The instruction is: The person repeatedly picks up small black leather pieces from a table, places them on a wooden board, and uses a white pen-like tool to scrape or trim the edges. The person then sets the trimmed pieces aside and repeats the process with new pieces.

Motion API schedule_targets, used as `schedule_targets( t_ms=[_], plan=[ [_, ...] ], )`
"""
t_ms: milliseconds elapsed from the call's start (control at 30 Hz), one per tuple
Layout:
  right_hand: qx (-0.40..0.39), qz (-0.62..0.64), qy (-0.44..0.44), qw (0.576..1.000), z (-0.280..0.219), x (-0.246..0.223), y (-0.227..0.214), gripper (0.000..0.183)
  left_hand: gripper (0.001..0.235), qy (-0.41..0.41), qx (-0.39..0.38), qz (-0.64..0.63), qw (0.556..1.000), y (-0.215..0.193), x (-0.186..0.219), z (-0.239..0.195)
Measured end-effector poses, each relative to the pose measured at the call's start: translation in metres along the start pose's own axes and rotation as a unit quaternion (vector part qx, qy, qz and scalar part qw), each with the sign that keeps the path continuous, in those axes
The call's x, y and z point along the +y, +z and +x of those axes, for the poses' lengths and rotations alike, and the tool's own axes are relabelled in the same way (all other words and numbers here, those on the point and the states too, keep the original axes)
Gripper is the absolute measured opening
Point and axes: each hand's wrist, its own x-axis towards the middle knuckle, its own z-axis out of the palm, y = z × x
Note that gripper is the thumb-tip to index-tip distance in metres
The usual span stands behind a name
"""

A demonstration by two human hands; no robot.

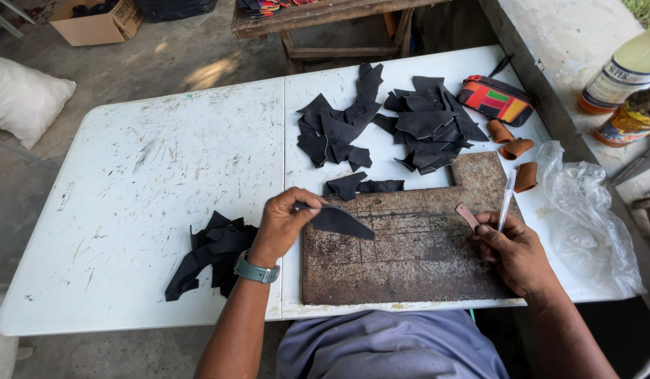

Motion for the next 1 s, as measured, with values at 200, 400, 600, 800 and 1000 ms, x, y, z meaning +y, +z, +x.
schedule_targets(
  t_ms=[200, 400, 600, 800, 1000],
  plan=[
    [0.004, 0.003, -0.001, 1.0, 0.004, 0.004, -0.003, 0.023, 0.016, -0.149, -0.017, 0.034, 0.988, 0.027, 0.0, -0.019],
    [0.002, 0.004, -0.007, 1.0, 0.004, 0.005, -0.004, 0.023, 0.017, -0.039, 0.023, -0.013, 0.999, 0.032, -0.009, -0.016],
    [0.013, 0.001, -0.002, 1.0, 0.003, 0.004, -0.001, 0.024, 0.016, -0.003, 0.017, -0.005, 1.0, 0.034, -0.005, -0.018],
    [-0.022, -0.045, -0.023, 0.998, -0.005, -0.002, 0.008, 0.023, 0.014, -0.002, 0.028, -0.002, 1.0, 0.04, -0.006, -0.021],
    [-0.135, -0.175, -0.06, 0.973, -0.032, -0.021, 0.05, 0.012, 0.011, -0.078, 0.076, 0.012, 0.994, 0.063, -0.004, -0.02]
  ],
)
